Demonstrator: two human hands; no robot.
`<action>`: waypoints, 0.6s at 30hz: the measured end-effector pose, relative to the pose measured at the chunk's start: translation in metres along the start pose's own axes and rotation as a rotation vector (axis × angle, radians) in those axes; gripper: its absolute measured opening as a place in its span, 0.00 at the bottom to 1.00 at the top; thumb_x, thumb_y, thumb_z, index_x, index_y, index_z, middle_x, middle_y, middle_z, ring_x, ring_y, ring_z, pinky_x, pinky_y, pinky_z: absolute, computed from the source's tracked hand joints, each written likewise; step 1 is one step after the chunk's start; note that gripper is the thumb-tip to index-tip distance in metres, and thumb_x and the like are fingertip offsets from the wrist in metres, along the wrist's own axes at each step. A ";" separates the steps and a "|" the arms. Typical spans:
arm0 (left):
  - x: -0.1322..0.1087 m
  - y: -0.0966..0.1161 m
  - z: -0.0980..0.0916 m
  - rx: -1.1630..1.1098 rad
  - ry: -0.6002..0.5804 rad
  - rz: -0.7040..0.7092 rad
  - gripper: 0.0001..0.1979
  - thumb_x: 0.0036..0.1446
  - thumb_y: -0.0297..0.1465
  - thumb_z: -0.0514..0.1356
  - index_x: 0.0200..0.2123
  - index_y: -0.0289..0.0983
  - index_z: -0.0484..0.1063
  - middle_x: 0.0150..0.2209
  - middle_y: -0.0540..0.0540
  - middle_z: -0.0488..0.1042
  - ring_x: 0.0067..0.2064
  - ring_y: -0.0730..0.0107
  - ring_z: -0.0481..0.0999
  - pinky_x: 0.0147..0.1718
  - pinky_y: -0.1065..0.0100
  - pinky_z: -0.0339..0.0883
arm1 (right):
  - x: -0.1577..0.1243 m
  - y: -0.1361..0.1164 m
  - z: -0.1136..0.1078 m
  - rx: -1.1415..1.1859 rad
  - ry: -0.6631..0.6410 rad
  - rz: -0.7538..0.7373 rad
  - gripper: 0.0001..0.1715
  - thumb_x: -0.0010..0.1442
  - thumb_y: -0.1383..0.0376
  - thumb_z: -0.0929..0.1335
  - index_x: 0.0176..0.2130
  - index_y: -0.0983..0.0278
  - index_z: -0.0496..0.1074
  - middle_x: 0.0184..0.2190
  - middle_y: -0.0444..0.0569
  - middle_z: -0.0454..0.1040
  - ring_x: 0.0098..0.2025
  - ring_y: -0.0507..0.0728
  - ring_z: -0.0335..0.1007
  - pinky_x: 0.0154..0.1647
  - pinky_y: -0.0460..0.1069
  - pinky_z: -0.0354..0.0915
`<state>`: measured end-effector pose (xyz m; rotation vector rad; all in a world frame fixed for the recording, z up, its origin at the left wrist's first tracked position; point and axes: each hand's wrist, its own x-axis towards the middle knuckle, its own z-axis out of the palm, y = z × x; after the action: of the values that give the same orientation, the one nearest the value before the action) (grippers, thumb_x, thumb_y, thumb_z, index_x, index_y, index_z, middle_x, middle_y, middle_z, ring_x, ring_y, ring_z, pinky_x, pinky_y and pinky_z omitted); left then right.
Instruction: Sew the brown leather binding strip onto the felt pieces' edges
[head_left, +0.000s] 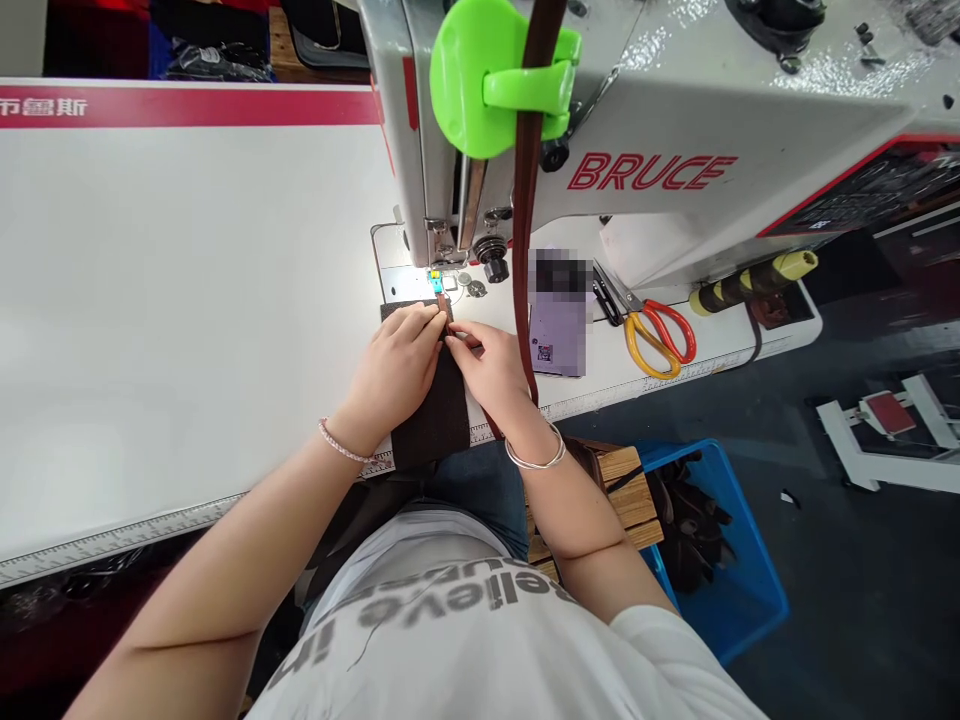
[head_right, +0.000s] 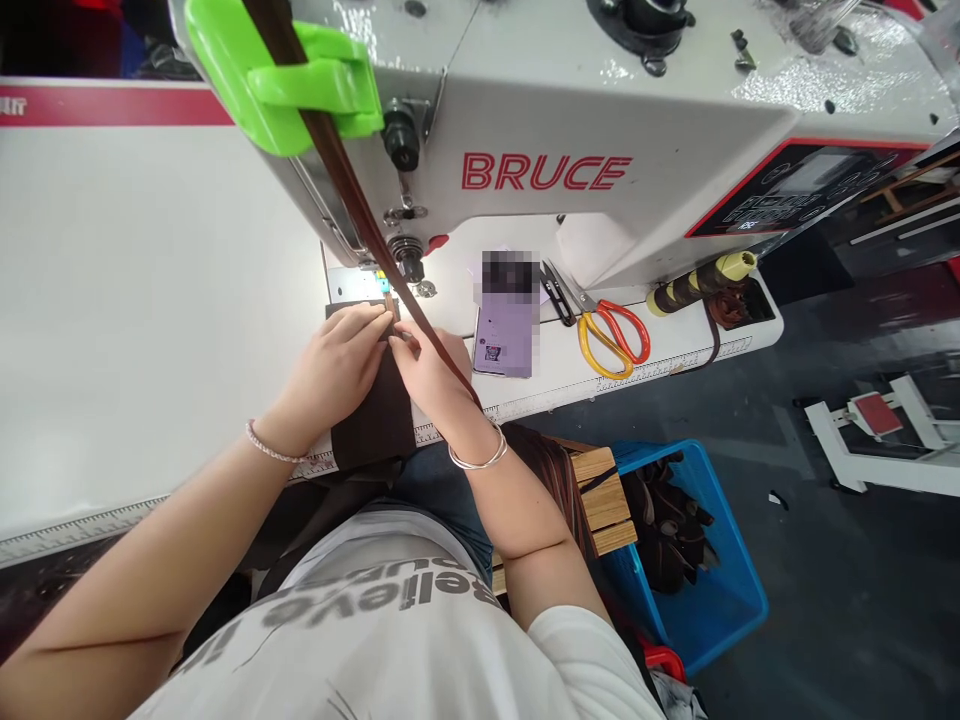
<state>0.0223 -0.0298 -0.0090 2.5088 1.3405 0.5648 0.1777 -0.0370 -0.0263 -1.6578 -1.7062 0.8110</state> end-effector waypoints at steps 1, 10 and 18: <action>-0.001 -0.001 0.000 -0.021 0.007 0.004 0.20 0.68 0.29 0.44 0.58 0.32 0.65 0.56 0.36 0.69 0.60 0.53 0.65 0.61 0.50 0.63 | 0.000 0.000 0.000 -0.005 0.003 -0.006 0.14 0.63 0.62 0.66 0.47 0.59 0.77 0.35 0.45 0.79 0.35 0.53 0.75 0.38 0.47 0.71; 0.000 -0.003 0.000 -0.071 0.038 0.004 0.19 0.67 0.28 0.45 0.57 0.35 0.67 0.55 0.37 0.69 0.59 0.54 0.65 0.60 0.50 0.63 | -0.005 -0.003 -0.001 -0.026 0.021 -0.002 0.14 0.62 0.62 0.66 0.46 0.60 0.77 0.32 0.45 0.78 0.33 0.52 0.73 0.35 0.45 0.69; 0.000 -0.002 -0.002 -0.058 0.028 0.004 0.19 0.67 0.28 0.45 0.56 0.31 0.67 0.56 0.35 0.69 0.59 0.54 0.65 0.61 0.51 0.63 | -0.005 -0.005 -0.003 -0.028 0.033 0.008 0.16 0.61 0.62 0.66 0.46 0.60 0.78 0.34 0.45 0.79 0.34 0.53 0.75 0.37 0.46 0.69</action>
<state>0.0203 -0.0289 -0.0079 2.4666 1.3099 0.6332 0.1768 -0.0423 -0.0210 -1.6883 -1.6971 0.7628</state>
